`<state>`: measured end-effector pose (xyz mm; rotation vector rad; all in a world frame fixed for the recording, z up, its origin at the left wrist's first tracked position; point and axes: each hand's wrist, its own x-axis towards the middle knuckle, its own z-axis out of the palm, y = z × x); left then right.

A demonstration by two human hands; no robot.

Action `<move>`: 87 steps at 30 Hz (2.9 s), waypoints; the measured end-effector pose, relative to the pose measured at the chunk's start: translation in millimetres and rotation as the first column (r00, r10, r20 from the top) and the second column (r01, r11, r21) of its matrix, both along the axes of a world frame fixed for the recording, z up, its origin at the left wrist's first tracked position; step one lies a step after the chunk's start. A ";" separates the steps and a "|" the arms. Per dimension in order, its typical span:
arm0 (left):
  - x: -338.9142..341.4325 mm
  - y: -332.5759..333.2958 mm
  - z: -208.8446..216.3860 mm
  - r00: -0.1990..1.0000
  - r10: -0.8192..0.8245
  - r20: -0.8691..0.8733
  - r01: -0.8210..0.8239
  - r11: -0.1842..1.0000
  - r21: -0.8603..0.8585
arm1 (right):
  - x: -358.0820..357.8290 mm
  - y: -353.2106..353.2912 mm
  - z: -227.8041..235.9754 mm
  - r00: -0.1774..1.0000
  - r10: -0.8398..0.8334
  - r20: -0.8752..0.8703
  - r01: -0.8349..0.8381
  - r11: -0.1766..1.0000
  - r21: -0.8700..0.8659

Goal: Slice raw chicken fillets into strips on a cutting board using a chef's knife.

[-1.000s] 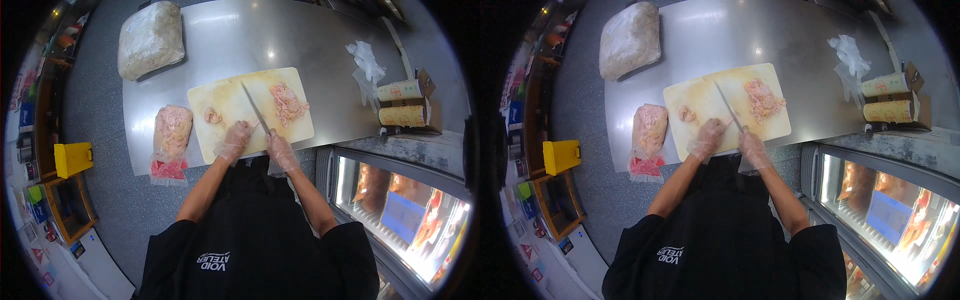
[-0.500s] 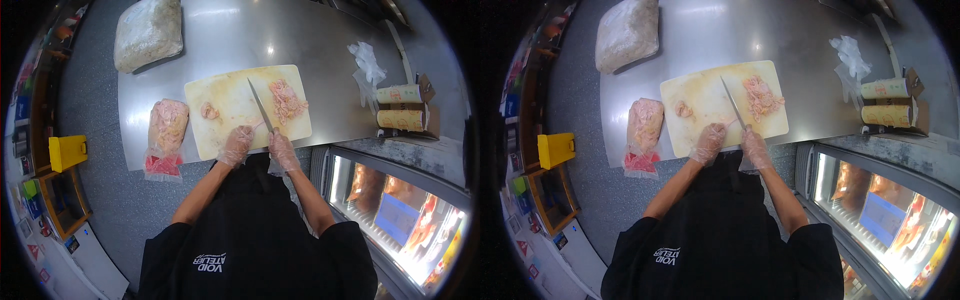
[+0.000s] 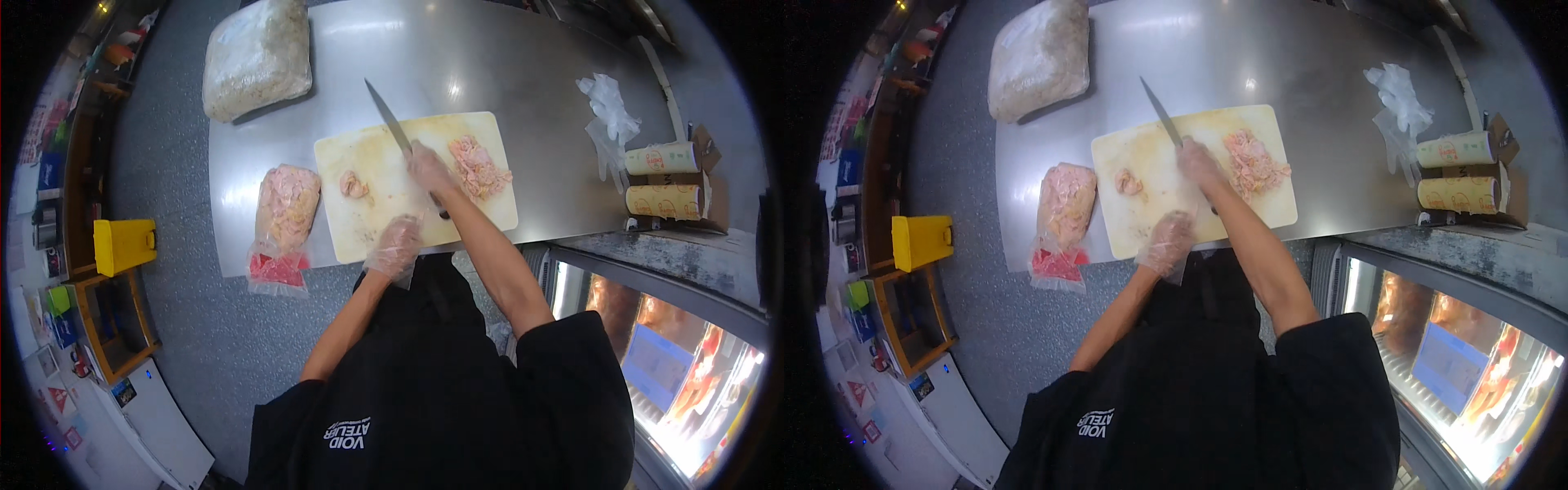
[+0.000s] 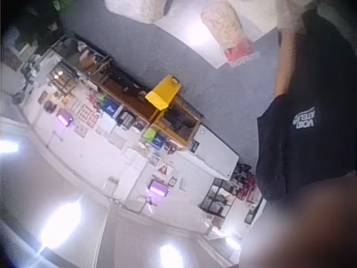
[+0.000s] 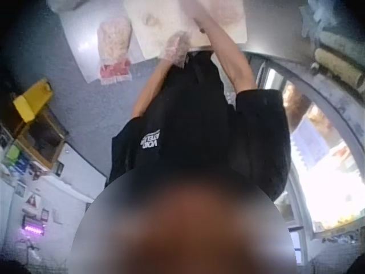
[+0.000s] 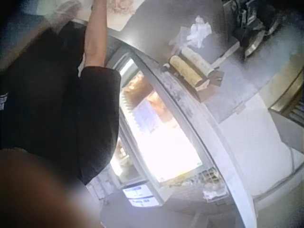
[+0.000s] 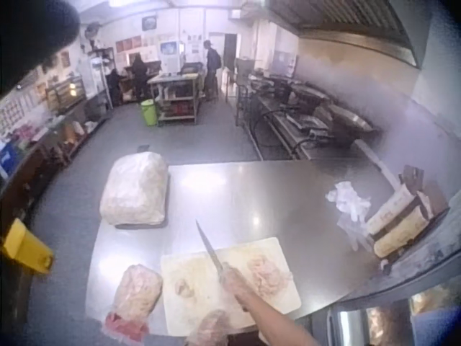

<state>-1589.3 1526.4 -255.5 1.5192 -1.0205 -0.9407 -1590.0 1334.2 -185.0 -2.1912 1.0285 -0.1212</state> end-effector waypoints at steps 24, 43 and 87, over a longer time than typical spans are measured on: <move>-10.2 -53.1 56.4 0.759 -0.004 0.651 -0.111 0.985 0.135 | -164.1 51.4 30.9 0.969 0.083 -0.234 -0.054 0.990 0.127; -3.6 -15.0 25.4 0.913 0.200 0.356 -0.220 0.975 0.015 | -24.7 -5.6 33.2 0.993 0.114 -0.040 -0.100 0.961 0.258; 45.7 -109.0 279.8 0.673 -0.059 -0.737 -0.550 0.626 -0.552 | -88.0 56.7 189.4 0.736 -0.294 0.609 -0.170 0.792 0.587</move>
